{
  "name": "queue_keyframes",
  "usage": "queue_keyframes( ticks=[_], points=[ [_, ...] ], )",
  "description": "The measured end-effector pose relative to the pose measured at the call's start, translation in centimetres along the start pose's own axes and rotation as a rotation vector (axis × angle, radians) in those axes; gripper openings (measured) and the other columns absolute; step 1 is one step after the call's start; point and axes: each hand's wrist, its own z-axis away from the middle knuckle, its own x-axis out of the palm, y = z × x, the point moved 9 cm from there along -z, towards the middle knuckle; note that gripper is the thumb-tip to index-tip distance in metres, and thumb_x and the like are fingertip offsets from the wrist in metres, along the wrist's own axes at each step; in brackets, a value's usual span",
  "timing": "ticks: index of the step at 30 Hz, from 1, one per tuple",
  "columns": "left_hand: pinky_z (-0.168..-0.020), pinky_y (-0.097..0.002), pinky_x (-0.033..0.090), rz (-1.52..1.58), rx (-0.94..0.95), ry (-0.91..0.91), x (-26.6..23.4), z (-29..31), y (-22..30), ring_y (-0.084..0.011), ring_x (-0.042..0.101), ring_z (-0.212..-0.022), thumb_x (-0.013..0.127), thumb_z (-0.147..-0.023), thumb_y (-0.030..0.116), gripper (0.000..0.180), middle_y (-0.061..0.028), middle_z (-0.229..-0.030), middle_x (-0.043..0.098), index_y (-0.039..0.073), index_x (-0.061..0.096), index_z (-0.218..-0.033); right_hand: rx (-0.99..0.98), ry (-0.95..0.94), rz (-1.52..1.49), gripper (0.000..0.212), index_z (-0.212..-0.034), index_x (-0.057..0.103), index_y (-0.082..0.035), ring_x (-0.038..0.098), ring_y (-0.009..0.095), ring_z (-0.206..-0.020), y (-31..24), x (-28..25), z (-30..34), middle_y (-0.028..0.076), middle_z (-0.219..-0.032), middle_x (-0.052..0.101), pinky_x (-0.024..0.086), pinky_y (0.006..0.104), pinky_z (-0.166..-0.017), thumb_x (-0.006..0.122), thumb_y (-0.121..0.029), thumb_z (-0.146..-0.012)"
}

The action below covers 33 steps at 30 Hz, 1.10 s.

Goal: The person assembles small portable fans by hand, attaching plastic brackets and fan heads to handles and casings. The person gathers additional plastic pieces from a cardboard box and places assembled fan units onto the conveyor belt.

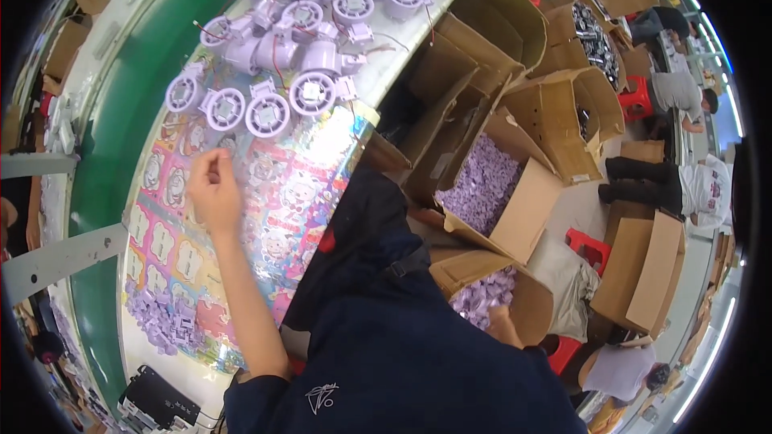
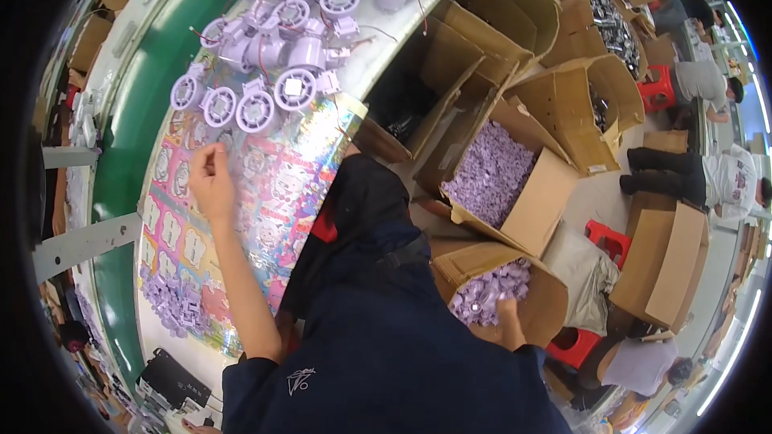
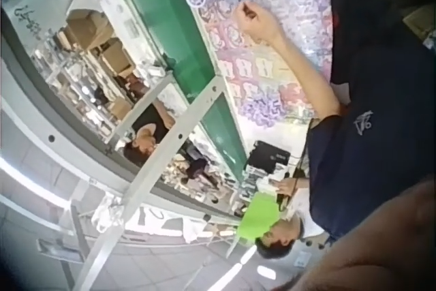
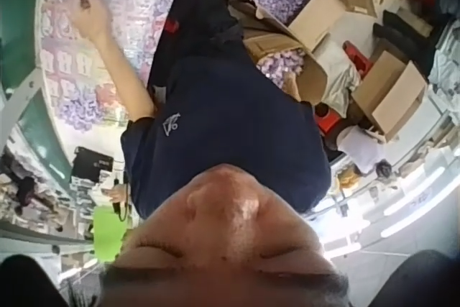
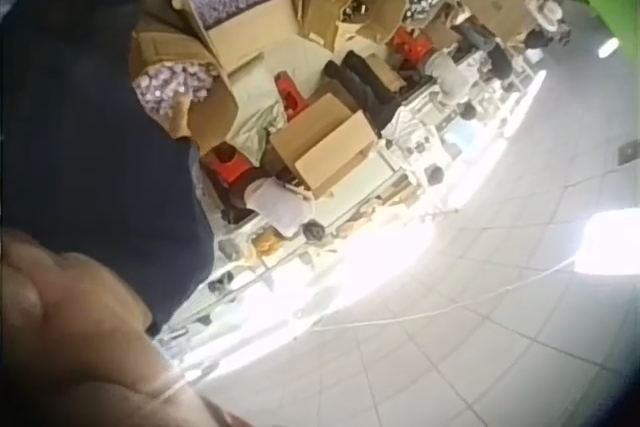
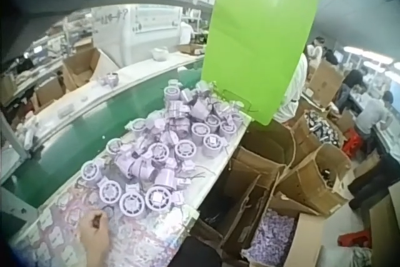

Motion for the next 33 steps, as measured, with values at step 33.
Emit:
queue_keyframes(
  ticks=[33],
  points=[
    [-0.062, -0.0316, 0.05, 0.12, 0.085, -0.009, -1.7, -0.1, 2.9, -0.0216, 0.063, -0.067, 0.069, -0.086, 0.005, 0.006, -0.01, -0.077, 0.061, 0.0, 0.067, -0.088, -0.363, 0.939, -1.159, 0.011, -0.095, 0.065, -0.001, 0.05, 0.01, -0.067, -33.6, -53.8, -1.3, 0.002, -0.074, 0.057, 0.044, 0.0272, -0.063, 0.066, -0.012, -0.093]
  ],
)
